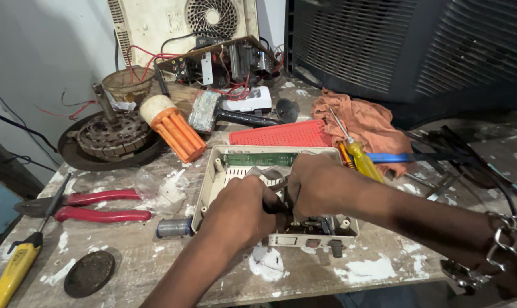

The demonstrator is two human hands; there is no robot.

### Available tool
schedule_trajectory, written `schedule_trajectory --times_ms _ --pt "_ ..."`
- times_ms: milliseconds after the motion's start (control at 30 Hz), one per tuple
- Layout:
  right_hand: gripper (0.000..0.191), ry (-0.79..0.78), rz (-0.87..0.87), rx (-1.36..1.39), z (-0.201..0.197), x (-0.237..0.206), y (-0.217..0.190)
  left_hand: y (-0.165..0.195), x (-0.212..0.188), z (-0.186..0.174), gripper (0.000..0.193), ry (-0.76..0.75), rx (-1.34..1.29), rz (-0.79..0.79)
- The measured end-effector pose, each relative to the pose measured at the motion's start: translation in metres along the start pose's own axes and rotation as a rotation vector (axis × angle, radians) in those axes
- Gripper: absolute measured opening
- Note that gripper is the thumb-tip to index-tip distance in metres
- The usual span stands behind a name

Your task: The person works on the internal circuit board of an open fiber modem on a cluttered workbench, fitting a component by hand. They then place the red perforated top cover onto the case, press it down along the edges, and turn the closed unit over on the bench.

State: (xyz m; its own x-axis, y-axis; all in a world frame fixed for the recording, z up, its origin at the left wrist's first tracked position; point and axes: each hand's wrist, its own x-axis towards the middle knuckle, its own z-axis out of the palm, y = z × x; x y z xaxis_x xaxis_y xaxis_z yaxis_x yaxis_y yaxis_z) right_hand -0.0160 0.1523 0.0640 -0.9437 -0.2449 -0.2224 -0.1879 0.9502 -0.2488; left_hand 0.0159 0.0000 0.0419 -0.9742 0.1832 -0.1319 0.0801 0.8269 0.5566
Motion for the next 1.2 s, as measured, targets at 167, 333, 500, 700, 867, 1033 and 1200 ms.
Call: schedule_trajectory --times_ms 167,333,500,700,867,1033,1200 --pt "0.016 0.016 -0.187 0.059 -0.002 -0.004 0.01 -0.011 -0.005 0.002 0.018 0.03 -0.075 0.111" --pt "0.023 -0.011 -0.284 0.134 -0.005 0.0 0.02 -0.024 0.0 0.006 0.017 0.055 -0.152 0.227" --pt "0.03 -0.031 -0.337 0.145 -0.005 -0.001 0.028 -0.033 0.002 0.009 0.016 0.086 -0.213 0.344" --pt "0.021 0.047 -0.584 0.045 -0.005 -0.003 0.042 -0.044 0.002 0.017 0.015 0.184 -0.206 0.571" --pt "0.021 0.086 -0.632 0.036 -0.001 -0.002 0.054 -0.048 0.002 0.021 0.018 0.175 -0.185 0.597" --pt "0.022 0.088 -0.623 0.081 0.004 0.001 0.061 -0.05 0.002 0.021 0.019 0.139 -0.17 0.635" --pt "0.015 0.201 -0.689 0.115 0.013 0.0 0.062 -0.049 0.0 0.02 0.022 0.127 -0.194 0.702"
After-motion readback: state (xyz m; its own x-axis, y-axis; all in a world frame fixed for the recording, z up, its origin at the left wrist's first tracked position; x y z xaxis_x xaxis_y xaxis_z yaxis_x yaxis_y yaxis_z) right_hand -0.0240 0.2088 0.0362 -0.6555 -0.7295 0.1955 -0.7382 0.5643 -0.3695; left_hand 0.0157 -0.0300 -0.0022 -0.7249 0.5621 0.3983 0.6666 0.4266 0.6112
